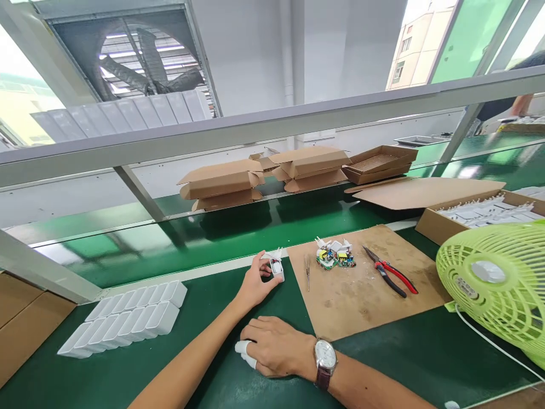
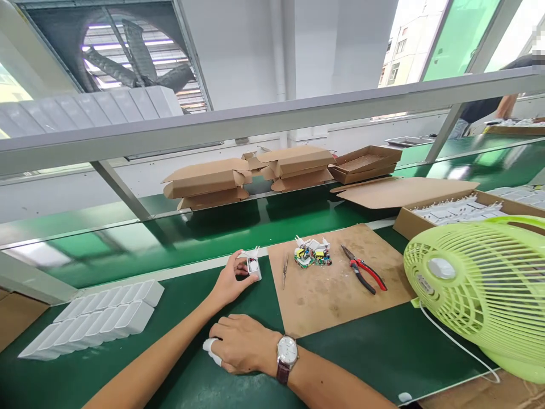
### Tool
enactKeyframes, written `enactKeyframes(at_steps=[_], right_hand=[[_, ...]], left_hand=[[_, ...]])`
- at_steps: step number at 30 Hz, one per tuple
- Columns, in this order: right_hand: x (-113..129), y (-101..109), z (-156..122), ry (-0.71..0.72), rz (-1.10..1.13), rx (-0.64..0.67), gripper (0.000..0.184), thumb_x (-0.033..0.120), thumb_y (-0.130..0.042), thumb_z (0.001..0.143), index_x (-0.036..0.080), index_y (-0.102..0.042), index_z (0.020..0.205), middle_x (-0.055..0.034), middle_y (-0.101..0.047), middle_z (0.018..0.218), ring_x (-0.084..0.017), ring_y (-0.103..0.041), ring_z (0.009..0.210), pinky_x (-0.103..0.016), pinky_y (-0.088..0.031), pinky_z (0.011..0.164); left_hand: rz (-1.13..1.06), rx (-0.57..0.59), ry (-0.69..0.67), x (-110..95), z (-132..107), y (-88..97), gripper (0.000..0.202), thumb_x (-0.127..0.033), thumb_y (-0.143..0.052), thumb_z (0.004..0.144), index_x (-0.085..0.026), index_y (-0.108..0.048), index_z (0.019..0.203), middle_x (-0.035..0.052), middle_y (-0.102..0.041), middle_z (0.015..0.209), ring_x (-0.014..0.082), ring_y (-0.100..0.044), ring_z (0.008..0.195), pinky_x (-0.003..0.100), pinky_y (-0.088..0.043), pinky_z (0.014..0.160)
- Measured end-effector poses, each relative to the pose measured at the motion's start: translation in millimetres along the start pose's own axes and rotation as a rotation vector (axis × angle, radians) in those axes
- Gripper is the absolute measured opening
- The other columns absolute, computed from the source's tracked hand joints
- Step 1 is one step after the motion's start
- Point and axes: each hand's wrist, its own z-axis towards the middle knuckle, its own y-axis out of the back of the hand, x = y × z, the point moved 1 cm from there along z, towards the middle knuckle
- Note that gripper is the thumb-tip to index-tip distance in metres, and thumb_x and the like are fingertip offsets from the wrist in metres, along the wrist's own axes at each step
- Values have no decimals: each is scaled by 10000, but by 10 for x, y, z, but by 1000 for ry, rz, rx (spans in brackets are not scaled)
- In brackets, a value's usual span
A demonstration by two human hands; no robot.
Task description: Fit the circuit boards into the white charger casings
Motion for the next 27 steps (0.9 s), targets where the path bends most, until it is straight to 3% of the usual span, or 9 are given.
enactKeyframes(at_steps=[4, 8, 11, 14, 17, 20, 23, 27], right_hand=[[-2, 24, 16, -1, 15, 25, 184, 285, -743, 898, 164, -706, 1031, -44, -719, 1154, -200, -595, 1002, -338, -506, 819], [20, 76, 22, -8, 66, 52, 168, 239, -710, 911, 141, -705, 1048, -93, -714, 1120, -227, -604, 1026, -340, -502, 842], [34, 72, 6, -35, 67, 62, 109, 194, -685, 910, 148, -704, 1007, -101, -711, 1108, -246, -601, 1029, -361, -502, 861], [51, 34, -10, -19, 60, 48, 58, 184, -663, 914, 161, -696, 955, -97, -704, 1091, -254, -590, 1007, -381, -497, 847], [71, 10, -10, -20, 64, 8, 33, 168, -657, 914, 166, -686, 930, -92, -695, 1044, -244, -579, 959, -377, -483, 796], [74, 6, 2, -26, 66, -11, 17, 165, -689, 888, 173, -683, 901, -85, -695, 1024, -232, -571, 939, -366, -470, 780], [52, 12, 18, -25, 66, -4, 24, 180, -705, 873, 177, -687, 889, -83, -703, 1039, -227, -573, 942, -357, -465, 770], [-36, 84, 32, -23, 64, 8, 59, 179, -696, 884, 167, -699, 942, -79, -713, 1094, -208, -594, 956, -336, -473, 800]], left_hand=[[50, -5, -49, 27, 32, -117, 799, -241, -802, 764, -213, -395, 1450, 114, -705, 1252, 196, -728, 922, 406, -639, 854], [190, -44, -115, 28, -239, 102, 731, -229, -780, 788, -220, -440, 1435, 136, -654, 1347, 240, -721, 1054, 440, -625, 909], [328, -93, -156, 24, -500, 503, 612, -235, -746, 826, -246, -518, 1394, 115, -630, 1392, 276, -652, 1235, 490, -550, 1064], [515, -210, -189, 27, -755, 1077, 483, -268, -696, 884, -225, -575, 1349, 142, -621, 1392, 330, -570, 1336, 578, -446, 1158], [970, -417, -278, 45, -1047, 1664, 291, -348, -673, 932, -206, -671, 1187, 179, -651, 1315, 393, -570, 1300, 633, -467, 1092], [1267, -450, -251, 134, -1332, 2060, 224, -414, -654, 955, -204, -718, 995, 210, -647, 1307, 471, -510, 1348, 679, -493, 1006], [1307, -369, -281, 244, -1483, 2165, 249, -358, -583, 987, -209, -711, 834, 192, -670, 1296, 474, -520, 1346, 661, -529, 942], [1072, -329, -386, 254, -1344, 1893, 259, -376, -575, 991, -233, -684, 805, 130, -718, 1241, 384, -622, 1259, 547, -570, 943]])
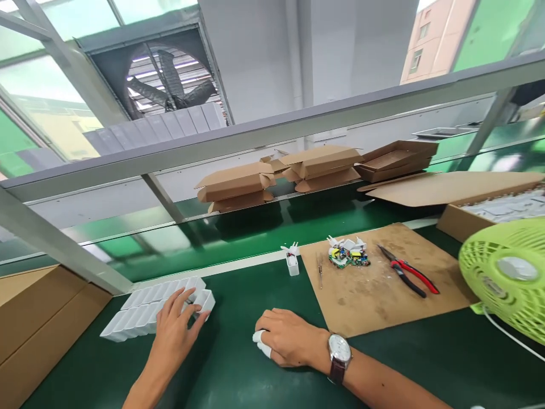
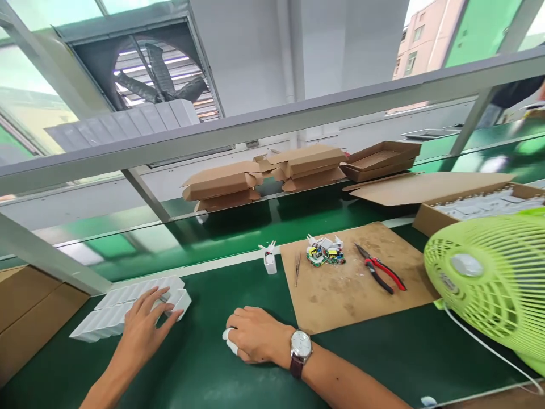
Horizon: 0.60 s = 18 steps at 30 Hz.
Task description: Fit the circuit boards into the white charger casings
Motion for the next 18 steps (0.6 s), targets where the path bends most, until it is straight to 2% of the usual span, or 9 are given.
enactKeyframes(at_steps=[2, 4, 8, 13, 18], right_hand=[[-102, 99, -17, -67, -25, -31, 64, 186, -689, 902, 168, -699, 962, -80, -712, 1116, -201, -608, 967, -334, -485, 837], [-262, 240, -79, -196, -71, -79, 77, 176, -670, 917, 172, -694, 991, -90, -705, 1150, -210, -618, 1008, -347, -497, 892], [-682, 581, -403, -500, -176, -143, 161, 115, -573, 941, 155, -673, 1060, -144, -678, 1186, -264, -620, 1063, -421, -505, 949], [-1072, 877, -990, -857, -258, -237, 218, 36, -592, 818, 131, -682, 992, -195, -681, 1163, -333, -620, 1101, -486, -476, 996], [-1260, 894, -1302, -989, -160, -351, 240, 93, -591, 807, 158, -718, 1000, -135, -752, 1071, -299, -688, 996, -428, -538, 916]], left_hand=[[-152, 1, -19, -217, 157, -131, 274, -423, -567, 997, -238, -673, 826, 113, -720, 1254, 333, -680, 1181, 490, -593, 933], [-271, 45, -41, -447, 318, -262, 299, -444, -540, 1008, -236, -659, 830, 105, -706, 1309, 295, -721, 1106, 442, -617, 891], [-441, 117, -100, -798, 492, -496, 345, -431, -525, 1018, -222, -590, 752, 110, -687, 1384, 267, -758, 1037, 390, -642, 810], [-588, 107, -133, -951, 417, -652, 282, -393, -584, 1003, -223, -596, 779, 127, -699, 1333, 254, -762, 1085, 333, -659, 826], [-641, 86, -109, -985, 292, -606, 207, -376, -611, 997, -226, -663, 864, 133, -675, 1365, 269, -742, 1139, 348, -663, 872]])
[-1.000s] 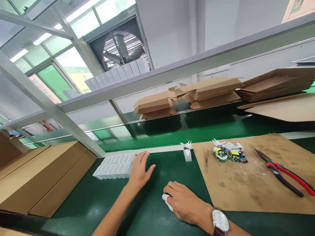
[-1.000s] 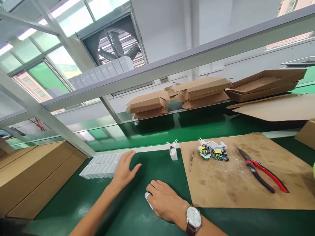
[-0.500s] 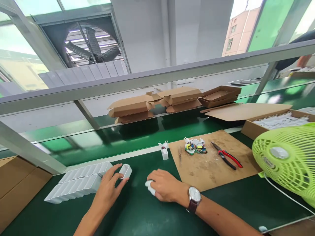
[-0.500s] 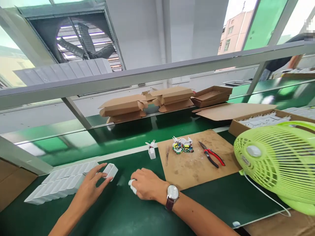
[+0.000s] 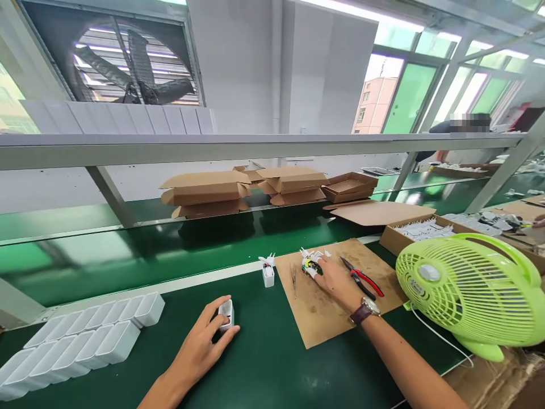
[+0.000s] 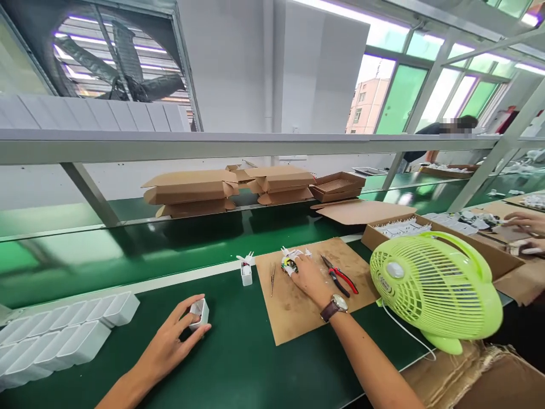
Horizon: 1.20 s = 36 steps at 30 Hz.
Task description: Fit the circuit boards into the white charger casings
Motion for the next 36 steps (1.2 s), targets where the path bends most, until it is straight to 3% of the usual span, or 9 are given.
enactKeyframes(at_steps=[5, 10, 13, 17, 23, 27, 30, 33, 36], right_hand=[[-156, -79, 77, -86, 205, -89, 243, 232, -570, 863, 199, -753, 1019, -96, -794, 954, -283, -733, 865, -406, -601, 778], [-185, -128, 33, -123, 374, -191, 323, 365, -604, 846, 210, -748, 1090, -115, -770, 1166, -311, -736, 1004, -488, -603, 912], [-182, -150, -6, -142, 457, -225, 369, 364, -598, 827, 196, -731, 1128, -143, -749, 1205, -321, -731, 1037, -522, -601, 940], [-207, -181, -31, -135, 537, -243, 366, 331, -652, 759, 226, -731, 1101, -131, -714, 1286, -348, -655, 1223, -552, -548, 1054], [-270, -159, -68, -169, 641, -255, 415, 341, -625, 770, 204, -681, 1157, -130, -714, 1232, -306, -709, 1126, -527, -600, 987], [-162, -91, -114, -109, 668, -243, 392, 270, -673, 682, 242, -724, 1070, -104, -681, 1319, -331, -597, 1308, -566, -488, 1130], [-56, -43, -109, -107, 719, -270, 425, 265, -657, 689, 237, -716, 1108, -101, -682, 1332, -319, -590, 1320, -573, -435, 1180], [31, 44, -105, -132, 802, -298, 485, 310, -599, 781, 221, -662, 1253, -125, -649, 1413, -302, -593, 1342, -551, -452, 1174], [191, 113, -172, -112, 896, -190, 454, 313, -573, 833, 230, -674, 1268, -123, -698, 1369, -302, -665, 1267, -514, -548, 1073]], left_hand=[[-17, -9, 37, -63, -22, 22, 218, -361, -607, 996, -221, -673, 843, 138, -672, 1367, 277, -730, 1155, 365, -666, 879], [-18, -9, 38, -108, 0, 33, 245, -368, -594, 1004, -216, -652, 821, 136, -677, 1357, 275, -721, 1165, 370, -660, 880], [-32, -4, 49, -124, -3, 38, 251, -366, -597, 1003, -214, -651, 811, 138, -675, 1358, 269, -720, 1155, 358, -655, 871], [-50, 5, 76, -120, -27, 27, 261, -376, -597, 998, -215, -672, 807, 140, -668, 1371, 271, -715, 1154, 348, -652, 852], [-53, 4, 80, -118, -24, 22, 280, -394, -606, 996, -217, -671, 788, 135, -666, 1371, 257, -732, 1108, 327, -647, 818], [-49, -15, 70, -136, 1, 39, 299, -401, -594, 999, -218, -665, 774, 134, -676, 1351, 249, -743, 1072, 314, -646, 781], [-46, -18, 69, -133, -7, 44, 295, -397, -600, 997, -220, -669, 770, 126, -678, 1349, 249, -740, 1083, 310, -644, 793], [-36, -18, 72, -115, -23, 41, 272, -392, -616, 990, -221, -674, 786, 120, -676, 1354, 252, -730, 1110, 313, -642, 821], [-22, -16, 86, -99, -23, 32, 263, -397, -609, 994, -221, -675, 809, 122, -667, 1363, 252, -722, 1126, 327, -638, 866]])
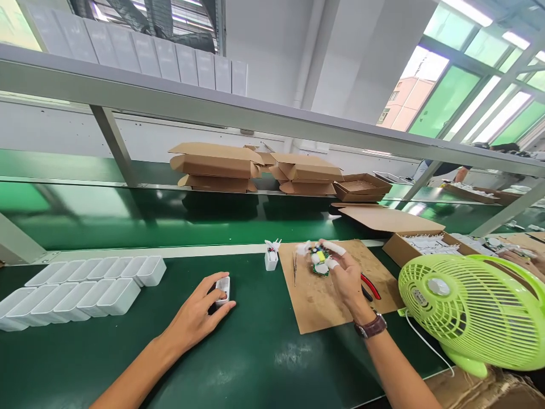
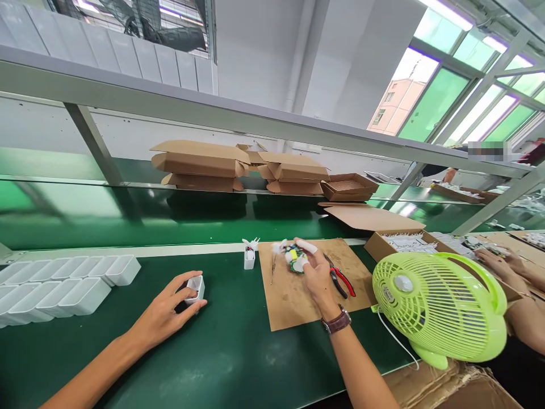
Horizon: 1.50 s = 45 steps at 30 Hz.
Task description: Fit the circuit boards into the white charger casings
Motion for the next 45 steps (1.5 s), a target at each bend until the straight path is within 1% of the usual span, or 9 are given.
enactKeyframes(at_steps=[5, 7, 11, 15, 20, 23, 36, 40, 45], right_hand=[[157, -543, -335, -26, 64, 434, 371, 255, -519, 886, 206, -725, 1190, -116, -807, 1121, -273, -797, 907, -427, -660, 752], [177, -826, -432, 102, -80, 581, 369, 212, -458, 936, 197, -705, 1210, -106, -806, 1117, -228, -797, 920, -381, -659, 774], [197, -1070, -417, 221, -284, 551, 327, 147, -506, 933, 235, -723, 1161, -77, -764, 1241, -210, -726, 1152, -394, -594, 1006], [182, -732, -256, 281, -558, 483, 360, 100, -548, 908, 245, -711, 1195, -85, -730, 1276, -256, -671, 1210, -467, -541, 1074], [13, -41, -105, 273, -943, 319, 249, 113, -545, 910, 147, -713, 1091, -231, -637, 1309, -409, -571, 1260, -666, -432, 1092], [-115, 182, -84, 266, -1076, 313, 199, 96, -564, 881, 161, -716, 992, -218, -642, 1263, -400, -586, 1199, -633, -471, 1049], [-272, 14, -165, 345, -1026, 402, 288, 170, -578, 923, 209, -677, 1190, -148, -659, 1289, -321, -626, 1166, -520, -526, 1016], [-283, 181, -140, 297, -1003, 343, 539, 247, -582, 934, 165, -490, 1459, -209, -564, 1457, -368, -520, 1379, -599, -455, 1125], [-234, 460, -70, 246, -980, 351, 550, 340, -627, 925, 178, -518, 1440, -215, -562, 1482, -383, -534, 1400, -590, -479, 1127]], left_hand=[[1, -11, -7, -3, 11, -15, 275, -404, -600, 999, -212, -665, 813, 131, -665, 1357, 260, -703, 1166, 353, -632, 916], [9, -6, -14, -7, 0, -7, 273, -400, -597, 1004, -208, -662, 820, 134, -658, 1365, 263, -697, 1177, 365, -634, 925], [30, 4, -24, -1, -29, 44, 284, -395, -575, 1024, -204, -654, 830, 139, -650, 1361, 255, -708, 1140, 355, -646, 879], [29, -17, -35, 6, -31, 79, 283, -394, -581, 1024, -206, -658, 827, 134, -653, 1352, 238, -723, 1076, 310, -651, 790], [21, -36, -61, -29, -16, 65, 272, -393, -602, 1015, -211, -664, 822, 125, -666, 1336, 240, -723, 1072, 304, -648, 775], [19, -42, -72, -50, -10, 62, 262, -394, -606, 1016, -216, -662, 832, 121, -667, 1334, 230, -726, 1053, 294, -641, 750], [41, -46, -73, 57, -56, 73, 285, -407, -624, 996, -219, -667, 787, 104, -686, 1315, 206, -747, 981, 266, -638, 741], [57, -24, -99, 127, -67, 70, 235, -393, -652, 977, -229, -684, 811, 100, -684, 1332, 196, -756, 921, 259, -638, 706], [28, -80, -116, 52, -31, 75, 272, -405, -623, 1000, -224, -665, 800, 112, -684, 1296, 208, -744, 974, 268, -631, 726]])
